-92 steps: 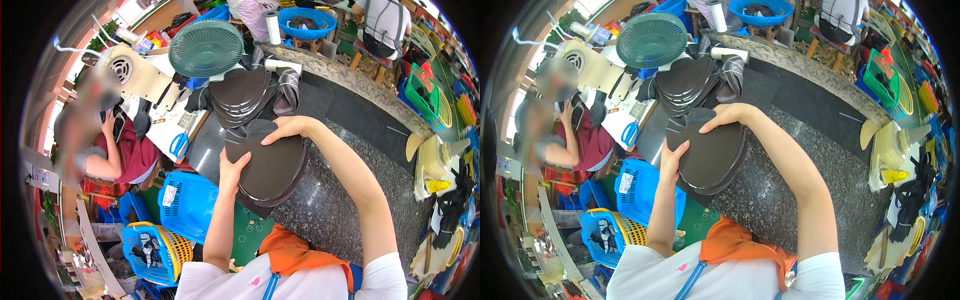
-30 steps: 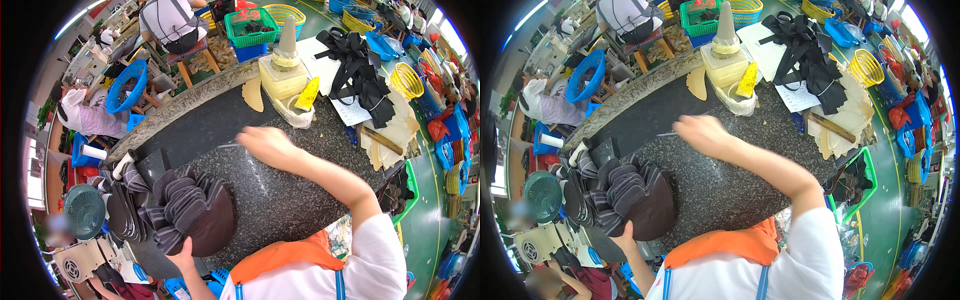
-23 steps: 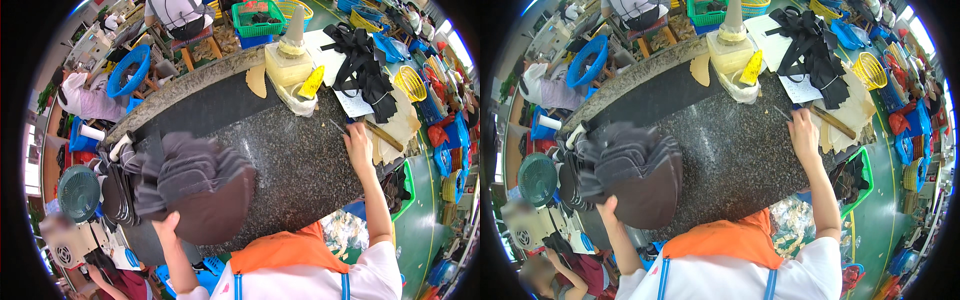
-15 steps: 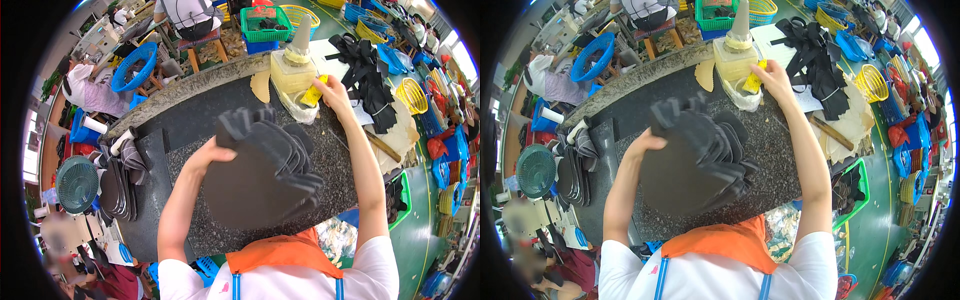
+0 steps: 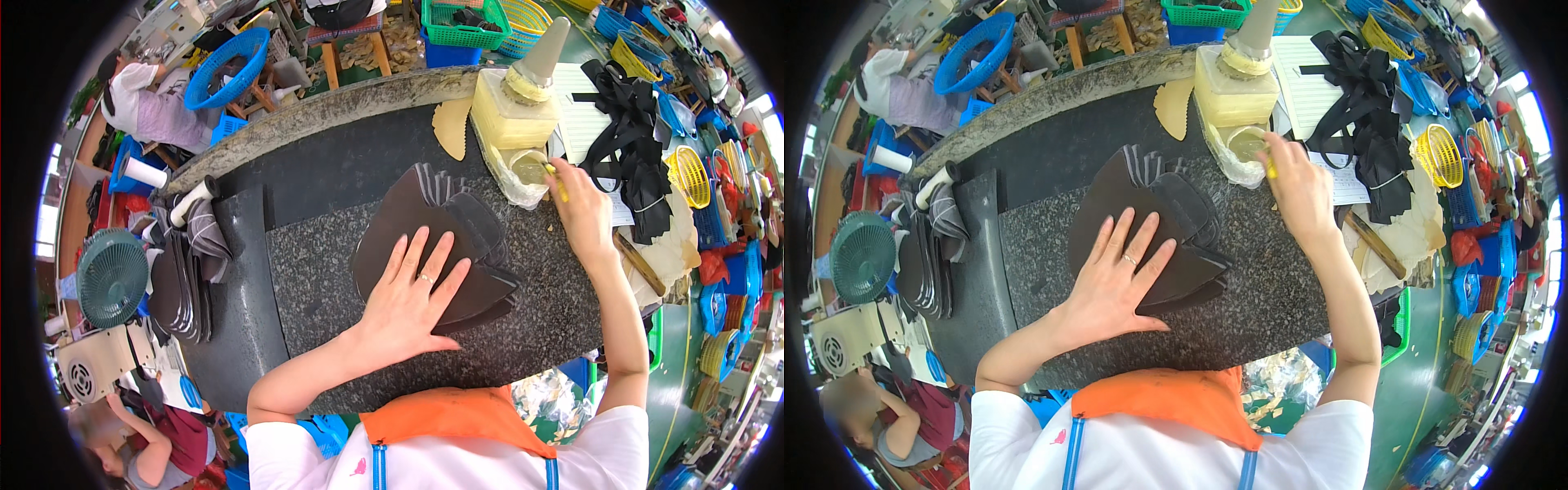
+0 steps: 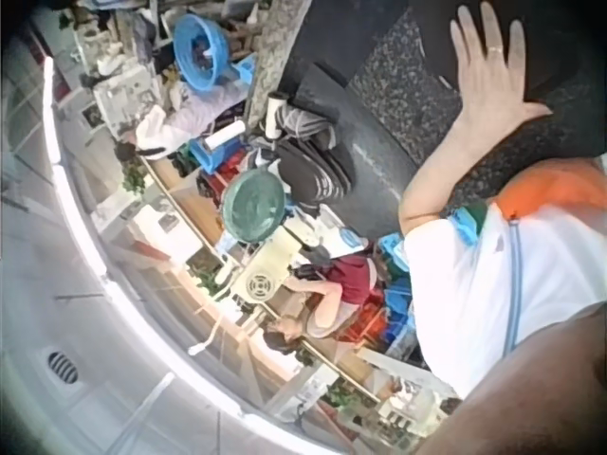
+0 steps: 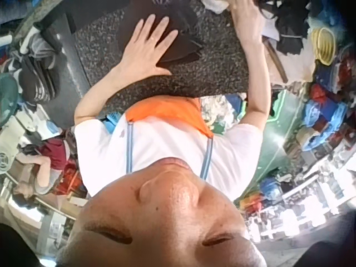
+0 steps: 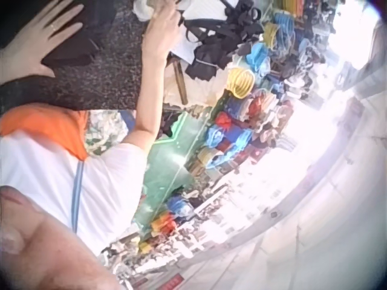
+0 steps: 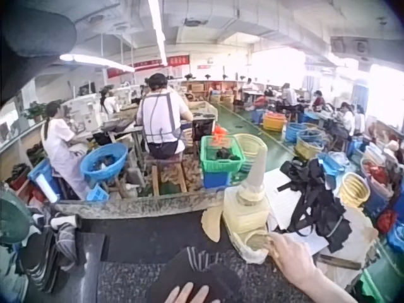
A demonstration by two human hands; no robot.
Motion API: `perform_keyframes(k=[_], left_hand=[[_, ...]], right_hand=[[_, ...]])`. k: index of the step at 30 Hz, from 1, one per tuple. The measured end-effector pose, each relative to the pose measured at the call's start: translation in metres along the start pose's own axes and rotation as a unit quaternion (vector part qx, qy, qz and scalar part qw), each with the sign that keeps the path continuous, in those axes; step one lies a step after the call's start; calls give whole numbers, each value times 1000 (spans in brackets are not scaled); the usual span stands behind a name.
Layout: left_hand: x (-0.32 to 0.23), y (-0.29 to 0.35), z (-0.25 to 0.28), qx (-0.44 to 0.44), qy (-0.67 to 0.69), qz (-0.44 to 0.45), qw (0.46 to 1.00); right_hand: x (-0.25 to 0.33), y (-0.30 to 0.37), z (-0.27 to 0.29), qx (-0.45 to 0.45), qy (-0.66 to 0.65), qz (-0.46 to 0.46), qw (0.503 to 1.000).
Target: The person attaches white padding pieces and inner linings onto leather shoe components by hand. Then, the person applies adhesive to the leather shoe components using a yellow applicator tool.
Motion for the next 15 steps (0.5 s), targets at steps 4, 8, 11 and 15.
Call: perform_keyframes(k=[4,8,11,15], left_hand=[[11,19,-1,43,21,-18,999],[14,26,-5,23,35,-22,999],[14,22,-1,8,62,-26,998],[14,21,-1,0,84,-23,996]], right_hand=[[6,3,25,85,-437,-323,835],[55,5,32,264,-550,-224,760],[66,-5,16,205,-457,-33,865],[73,1,23,134,-364,167,906]])
Point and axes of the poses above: each hand's wrist, its own y-axis away from the middle knuckle, its own z-axis out of the back of the hand, x = y × z, the point moved 2 cm from there along -y, towards the middle knuckle, and after that the axes turned 3 degrees about x, right-handed, at the moved point
